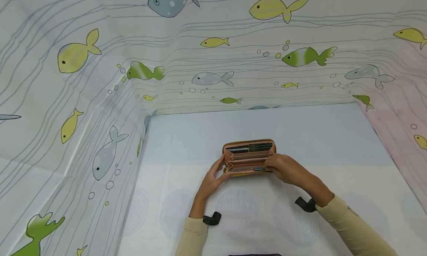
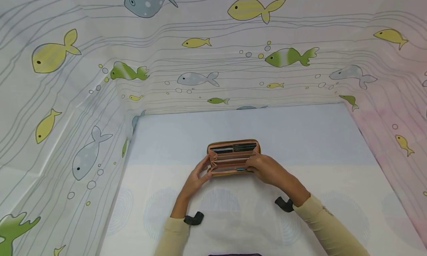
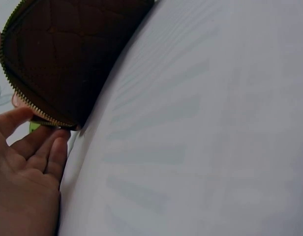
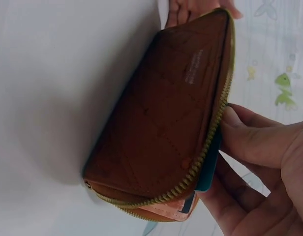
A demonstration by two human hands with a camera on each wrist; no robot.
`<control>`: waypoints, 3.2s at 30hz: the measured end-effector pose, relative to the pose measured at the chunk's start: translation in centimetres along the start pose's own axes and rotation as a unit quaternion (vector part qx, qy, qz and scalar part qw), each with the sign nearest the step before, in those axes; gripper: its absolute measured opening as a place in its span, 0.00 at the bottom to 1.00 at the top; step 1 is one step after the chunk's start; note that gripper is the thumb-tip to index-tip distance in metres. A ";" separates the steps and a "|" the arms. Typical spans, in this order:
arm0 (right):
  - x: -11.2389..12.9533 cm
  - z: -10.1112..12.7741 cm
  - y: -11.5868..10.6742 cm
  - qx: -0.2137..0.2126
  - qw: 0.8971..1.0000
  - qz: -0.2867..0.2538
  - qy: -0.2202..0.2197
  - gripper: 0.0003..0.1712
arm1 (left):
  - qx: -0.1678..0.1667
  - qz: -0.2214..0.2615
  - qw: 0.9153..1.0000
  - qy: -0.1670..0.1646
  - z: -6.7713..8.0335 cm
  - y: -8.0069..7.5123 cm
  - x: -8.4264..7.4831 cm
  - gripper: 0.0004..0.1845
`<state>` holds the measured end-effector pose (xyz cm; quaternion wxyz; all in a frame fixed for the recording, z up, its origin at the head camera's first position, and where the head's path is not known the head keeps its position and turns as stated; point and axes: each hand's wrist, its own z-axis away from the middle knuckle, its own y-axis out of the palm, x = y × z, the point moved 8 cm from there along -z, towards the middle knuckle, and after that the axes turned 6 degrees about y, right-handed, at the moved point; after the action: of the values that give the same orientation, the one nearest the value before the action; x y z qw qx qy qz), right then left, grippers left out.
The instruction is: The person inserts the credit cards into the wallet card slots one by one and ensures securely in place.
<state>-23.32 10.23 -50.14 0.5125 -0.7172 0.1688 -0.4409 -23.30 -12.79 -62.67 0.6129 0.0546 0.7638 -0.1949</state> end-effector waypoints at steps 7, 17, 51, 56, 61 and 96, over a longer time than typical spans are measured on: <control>-0.2 -0.1 0.3 -0.008 1.000 -0.002 -0.008 0.10 | 0.003 -0.007 1.000 0.001 0.0 0.0 0.0 0.39; -1.0 -0.1 0.4 -0.031 0.999 -0.017 -0.018 0.12 | 0.002 -0.001 1.000 0.004 0.0 0.1 -0.1 0.38; -1.0 -0.2 0.9 -0.014 1.000 0.001 -0.021 0.10 | 0.001 -0.003 1.000 -0.004 0.0 0.2 -0.3 0.39; -1.0 -0.3 1.0 -0.016 1.000 0.007 -0.021 0.11 | -0.002 0.001 1.000 -0.027 0.0 0.0 -0.2 0.39; -0.8 -0.4 0.8 -0.027 0.999 0.013 -0.028 0.11 | 0.000 -0.003 0.999 -0.035 0.0 0.0 -0.2 0.39; 0.2 1.0 0.8 -0.086 0.995 0.042 -0.043 0.12 | 0.028 0.019 0.999 -0.018 -0.1 -0.1 -1.2 0.44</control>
<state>-22.19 10.32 -50.88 0.4741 -0.7688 0.2141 -0.3719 -23.12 -12.63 -61.49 0.6283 0.0833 0.7457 -0.2056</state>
